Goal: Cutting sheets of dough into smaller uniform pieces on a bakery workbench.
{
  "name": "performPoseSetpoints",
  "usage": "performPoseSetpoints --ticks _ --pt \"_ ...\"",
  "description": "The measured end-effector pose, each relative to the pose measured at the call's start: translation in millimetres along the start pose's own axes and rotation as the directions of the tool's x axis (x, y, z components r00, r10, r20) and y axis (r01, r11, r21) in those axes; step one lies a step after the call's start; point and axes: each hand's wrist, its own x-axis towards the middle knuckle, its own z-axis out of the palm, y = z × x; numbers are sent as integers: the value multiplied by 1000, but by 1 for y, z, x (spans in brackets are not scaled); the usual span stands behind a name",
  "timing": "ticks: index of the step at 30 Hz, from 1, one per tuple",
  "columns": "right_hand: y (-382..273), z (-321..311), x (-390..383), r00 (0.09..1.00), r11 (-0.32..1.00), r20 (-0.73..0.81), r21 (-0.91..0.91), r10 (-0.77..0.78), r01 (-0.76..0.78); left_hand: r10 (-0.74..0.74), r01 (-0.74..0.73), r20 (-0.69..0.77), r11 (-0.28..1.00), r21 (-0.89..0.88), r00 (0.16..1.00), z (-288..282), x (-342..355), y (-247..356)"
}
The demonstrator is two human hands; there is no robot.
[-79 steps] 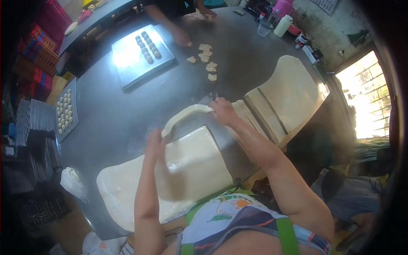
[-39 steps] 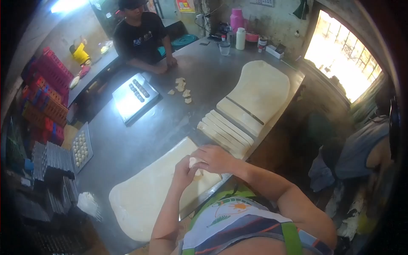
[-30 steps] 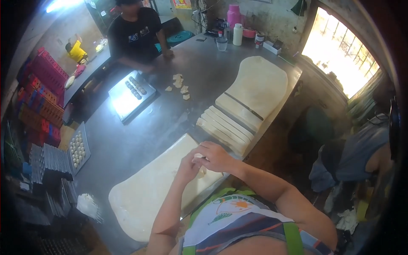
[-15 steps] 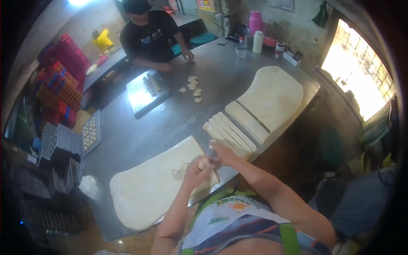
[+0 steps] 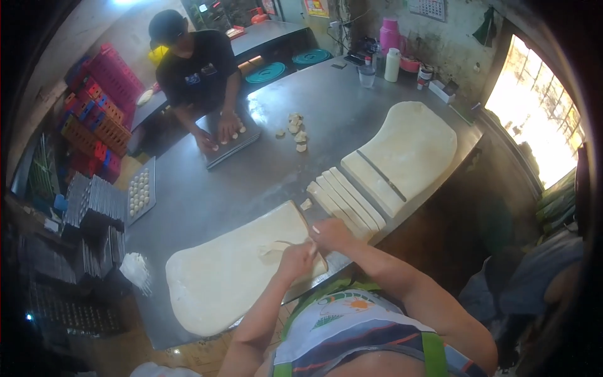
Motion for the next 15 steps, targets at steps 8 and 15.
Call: performPoseSetpoints --ticks 8,15 --pt "-45 -7 -3 979 965 -202 252 -19 71 131 -224 -287 920 -321 949 8 11 -77" --pt "-70 -11 15 956 909 -289 383 -51 165 -15 -164 -268 758 -632 963 -6 25 -59"
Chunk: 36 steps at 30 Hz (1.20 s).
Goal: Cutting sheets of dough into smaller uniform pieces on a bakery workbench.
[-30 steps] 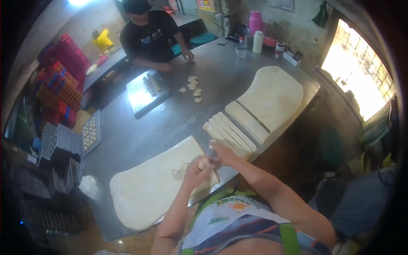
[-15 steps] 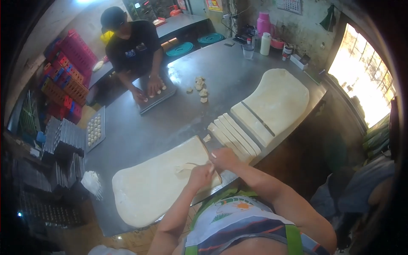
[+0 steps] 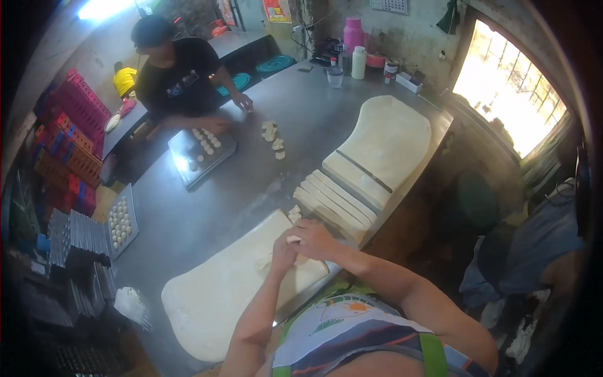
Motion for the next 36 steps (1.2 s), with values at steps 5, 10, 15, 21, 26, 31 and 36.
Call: performPoseSetpoints --ticks 5,10,15,21,26,31,36 --pt "57 -11 -12 916 875 52 -323 397 -360 -78 -76 231 805 589 970 15 -16 38" --pt "58 -17 -23 962 866 105 -469 251 -174 91 -97 80 993 73 993 7 -15 5" --pt "21 -35 5 960 998 272 -20 65 -62 311 -313 49 920 234 949 6 -5 13" --pt "6 -18 4 1000 1000 23 3 -4 4 116 -79 -169 974 212 979 23 -11 -16" --pt "84 -23 1 713 764 381 -550 589 -338 337 -354 108 896 270 935 36 -33 31" --pt "68 -10 -23 972 936 128 -318 198 -149 -25 35 -38 959 281 999 12 -17 18" --pt "22 -18 -3 976 995 216 96 -36 16 409 -404 29 884 237 912 0 5 12"
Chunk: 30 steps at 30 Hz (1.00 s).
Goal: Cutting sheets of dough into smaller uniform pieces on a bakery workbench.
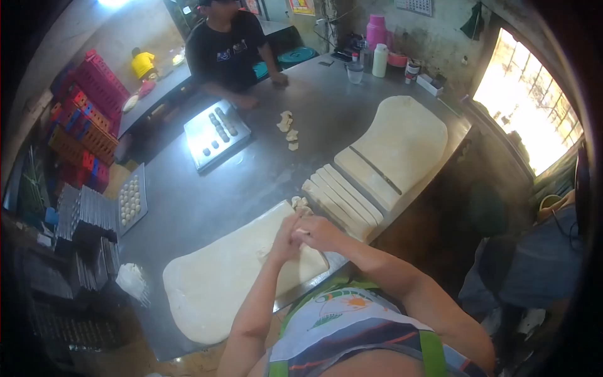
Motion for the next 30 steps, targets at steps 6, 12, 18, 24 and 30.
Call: performPoseSetpoints --ticks 6,12,18,24,30 --pt "20 18 -4 916 862 -258 -332 308 -383 -457 416 209 884 211 865 16 -2 4" --pt "37 15 -17 904 736 -293 -527 311 -424 -257 274 179 958 -80 950 0 -15 -9" --pt "8 10 1 976 981 121 42 183 -189 56 -58 -136 998 -5 989 5 1 -11" --pt "0 7 11 972 959 -200 -231 121 -167 -357 357 11 934 3 934 18 -9 -4" --pt "43 -6 -2 937 821 -52 -466 346 -329 -296 300 81 953 -41 952 -4 -23 29"
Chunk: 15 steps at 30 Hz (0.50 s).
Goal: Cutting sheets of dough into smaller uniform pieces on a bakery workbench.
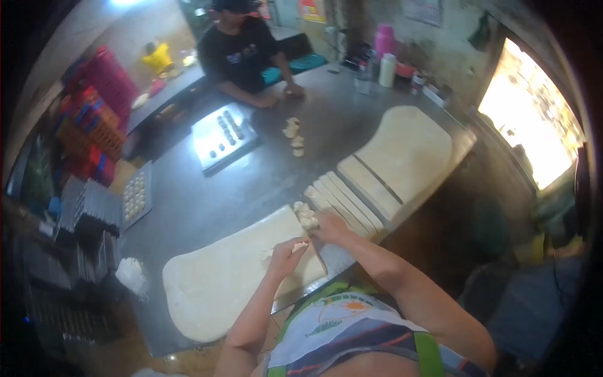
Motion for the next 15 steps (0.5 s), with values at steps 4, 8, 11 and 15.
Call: performPoseSetpoints --ticks 4,8,11,15 --pt "-24 3 -4 925 912 -212 201 -316 358 -156 158 -29 986 58 987 -2 3 -32" --pt "-51 -12 -6 899 764 -74 499 -432 409 189 -171 -162 978 120 969 -4 4 -44" --pt "-68 -24 -6 898 778 -233 450 -373 439 -200 200 2 980 -13 980 -4 5 -39" --pt "-35 -4 -4 991 957 -126 279 -41 75 -190 169 28 922 349 981 17 10 -7"
